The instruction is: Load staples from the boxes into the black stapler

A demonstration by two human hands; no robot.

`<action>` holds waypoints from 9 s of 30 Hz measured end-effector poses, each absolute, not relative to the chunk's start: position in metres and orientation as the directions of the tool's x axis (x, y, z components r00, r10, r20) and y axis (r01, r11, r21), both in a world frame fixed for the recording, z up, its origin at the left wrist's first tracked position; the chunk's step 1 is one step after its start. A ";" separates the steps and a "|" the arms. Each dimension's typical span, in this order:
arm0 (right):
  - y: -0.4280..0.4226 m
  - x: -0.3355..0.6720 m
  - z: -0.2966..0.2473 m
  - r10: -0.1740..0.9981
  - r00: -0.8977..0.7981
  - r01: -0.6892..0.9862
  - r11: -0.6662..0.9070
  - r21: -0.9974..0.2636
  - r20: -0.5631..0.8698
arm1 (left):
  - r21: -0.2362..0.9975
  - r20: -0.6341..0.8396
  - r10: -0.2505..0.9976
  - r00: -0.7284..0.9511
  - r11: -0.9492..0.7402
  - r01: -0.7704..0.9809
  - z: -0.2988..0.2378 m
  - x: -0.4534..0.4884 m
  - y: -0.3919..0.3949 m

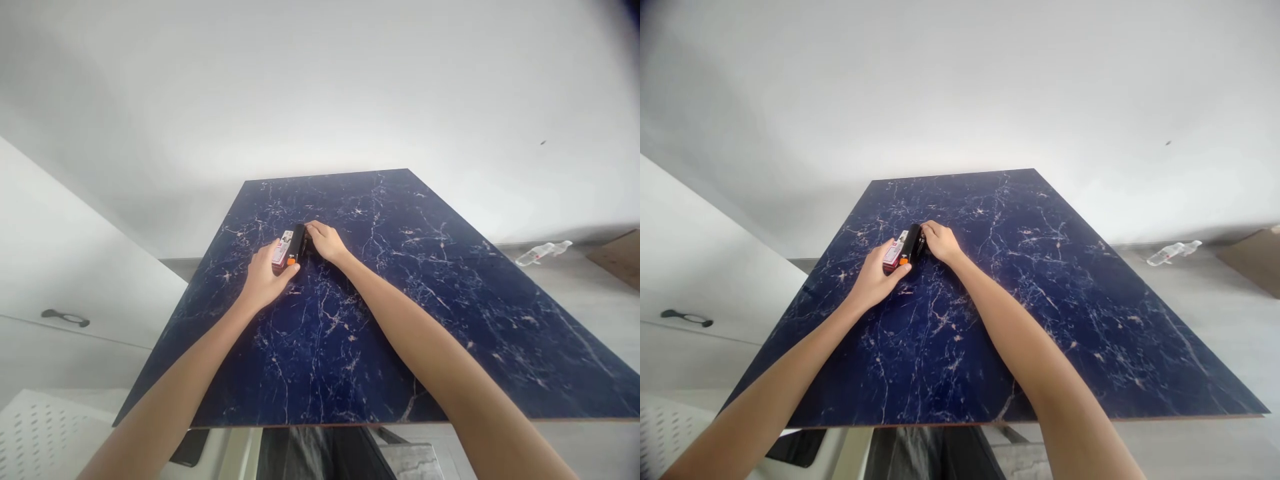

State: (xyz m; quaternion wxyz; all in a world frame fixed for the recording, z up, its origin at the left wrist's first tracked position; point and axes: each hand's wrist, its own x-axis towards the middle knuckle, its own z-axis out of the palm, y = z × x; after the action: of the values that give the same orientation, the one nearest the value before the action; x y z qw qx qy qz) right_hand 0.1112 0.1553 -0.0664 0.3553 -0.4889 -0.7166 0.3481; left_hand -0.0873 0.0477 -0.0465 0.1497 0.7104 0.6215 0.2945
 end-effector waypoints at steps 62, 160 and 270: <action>0.165 0.146 -0.094 0.969 0.203 0.178 0.103 -0.979 0.138 | 0.448 0.266 0.960 -0.093 -0.038 0.893 -0.057 -0.156 0.080; 0.104 0.084 -0.059 0.920 -0.056 0.177 0.391 -0.903 0.387 | 0.828 0.384 0.911 -0.152 -0.267 0.493 -0.040 -0.112 0.047; 0.162 0.110 -0.060 0.953 -0.300 0.375 0.149 -0.915 0.033 | 0.675 0.049 0.956 0.291 -0.246 0.696 -0.040 -0.114 0.049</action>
State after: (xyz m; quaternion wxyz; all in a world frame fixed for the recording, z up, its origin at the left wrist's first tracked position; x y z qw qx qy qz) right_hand 0.1096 0.1616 -0.0600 0.3342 -0.4881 -0.6805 0.4325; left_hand -0.1145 0.0488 -0.0401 0.2775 0.7539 0.5476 0.2338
